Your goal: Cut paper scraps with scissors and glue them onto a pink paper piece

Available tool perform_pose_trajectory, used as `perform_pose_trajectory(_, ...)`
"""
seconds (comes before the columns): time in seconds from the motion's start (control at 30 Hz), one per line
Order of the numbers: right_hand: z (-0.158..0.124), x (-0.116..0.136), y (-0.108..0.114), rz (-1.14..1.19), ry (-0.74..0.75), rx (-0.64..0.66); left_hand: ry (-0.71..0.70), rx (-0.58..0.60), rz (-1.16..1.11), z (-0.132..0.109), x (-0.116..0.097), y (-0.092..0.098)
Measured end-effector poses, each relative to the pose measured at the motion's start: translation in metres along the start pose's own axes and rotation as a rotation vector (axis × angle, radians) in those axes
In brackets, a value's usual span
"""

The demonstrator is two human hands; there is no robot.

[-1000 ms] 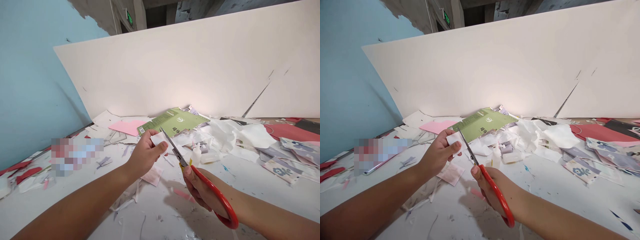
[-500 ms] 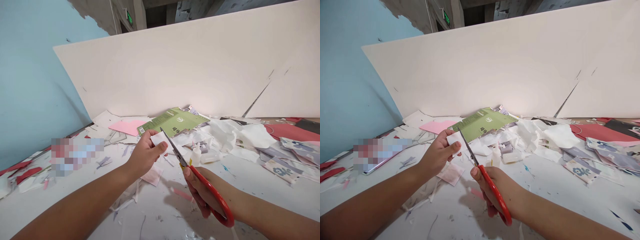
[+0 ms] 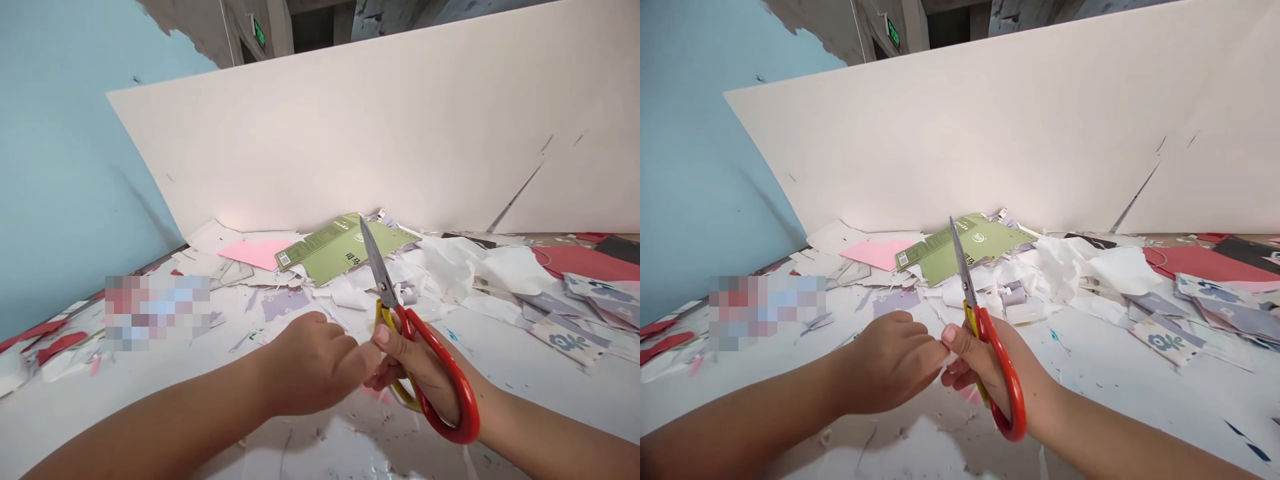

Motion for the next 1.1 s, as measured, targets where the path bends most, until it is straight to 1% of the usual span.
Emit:
perform_pose_trajectory(0.07, 0.001, 0.002, 0.0, -0.079, -0.038, -0.035, -0.088, 0.019, 0.106, 0.0, -0.003, -0.001)
perform_pose_trajectory(0.13, 0.001, 0.004, 0.0, -0.158, -0.056, -0.054, -0.099, 0.022, 0.134, 0.001, -0.003, -0.002)
perform_pose_trajectory(0.2, 0.002, 0.005, 0.0, -0.179, -0.055, -0.066, -0.081, 0.035, 0.101, 0.001, -0.001, -0.002)
perform_pose_trajectory(0.27, 0.002, 0.005, 0.002, -0.172, -0.049, -0.092, -0.025, 0.051, 0.036, 0.0, 0.002, -0.003)
perform_pose_trajectory(0.3, 0.002, 0.005, 0.003, -0.166, -0.042, -0.106, 0.031, 0.038, -0.001, 0.0, 0.004, -0.003)
perform_pose_trajectory(0.33, 0.002, 0.004, 0.004, -0.157, -0.029, -0.117, 0.111, 0.008, -0.046, 0.0, 0.007, -0.003)
perform_pose_trajectory(0.37, 0.002, 0.003, 0.006, -0.146, -0.011, -0.121, 0.22, -0.042, -0.106, -0.001, 0.011, -0.004)
perform_pose_trajectory(0.4, 0.002, 0.003, 0.007, -0.131, 0.009, -0.12, 0.354, -0.094, -0.199, -0.001, 0.014, -0.004)
perform_pose_trajectory(0.43, 0.002, 0.004, 0.009, -0.114, 0.032, -0.116, 0.498, -0.136, -0.335, -0.001, 0.018, -0.006)
perform_pose_trajectory(0.47, 0.001, 0.005, 0.01, -0.101, 0.051, -0.108, 0.639, -0.153, -0.505, -0.002, 0.022, -0.007)
perform_pose_trajectory(0.5, 0.001, 0.006, 0.01, -0.101, 0.065, -0.101, 0.755, -0.132, -0.7, -0.001, 0.024, -0.009)
perform_pose_trajectory(0.53, 0.001, 0.008, 0.011, -0.119, 0.074, -0.093, 0.833, -0.085, -0.905, -0.001, 0.026, -0.011)
perform_pose_trajectory(0.57, 0.0, 0.011, 0.01, -0.15, 0.078, -0.086, 0.869, -0.02, -1.101, 0.0, 0.027, -0.013)
perform_pose_trajectory(0.63, -0.001, 0.016, 0.008, -0.235, 0.07, -0.077, 0.859, 0.105, -1.397, 0.002, 0.027, -0.015)
perform_pose_trajectory(0.67, -0.001, 0.018, 0.007, -0.28, 0.052, -0.065, 0.84, 0.138, -1.487, 0.003, 0.027, -0.015)
perform_pose_trajectory(0.7, -0.002, 0.02, 0.006, -0.32, 0.027, -0.053, 0.831, 0.148, -1.53, 0.003, 0.027, -0.016)
perform_pose_trajectory(0.73, -0.002, 0.021, 0.004, -0.353, -0.007, -0.042, 0.837, 0.154, -1.53, 0.003, 0.027, -0.016)
perform_pose_trajectory(0.8, -0.002, 0.02, 0.003, -0.4, -0.061, -0.037, 0.859, 0.167, -1.455, 0.002, 0.027, -0.017)
perform_pose_trajectory(0.87, -0.002, 0.019, 0.003, -0.402, -0.055, -0.055, 0.869, 0.176, -1.366, 0.001, 0.026, -0.018)
perform_pose_trajectory(0.9, -0.002, 0.019, 0.004, -0.392, -0.035, -0.069, 0.871, 0.162, -1.335, 0.001, 0.026, -0.018)
perform_pose_trajectory(0.97, -0.001, 0.018, 0.005, -0.363, -0.011, -0.096, 0.881, 0.099, -1.303, 0.0, 0.026, -0.019)
perform_pose_trajectory(1.03, 0.001, 0.018, 0.006, -0.345, -0.032, -0.136, 0.895, 0.048, -1.308, -0.001, 0.027, -0.019)
perform_pose_trajectory(1.1, 0.002, 0.018, 0.007, -0.333, -0.055, -0.173, 0.883, 0.041, -1.341, -0.002, 0.027, -0.019)
Point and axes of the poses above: each hand's wrist, its own z-axis towards the middle knuckle, its own y-axis out of the back of the hand, x = y × z, the point moved 1 cm from there along z, towards the middle knuckle, and after that the axes turned 2 degrees about -y, right-handed, at the moved point
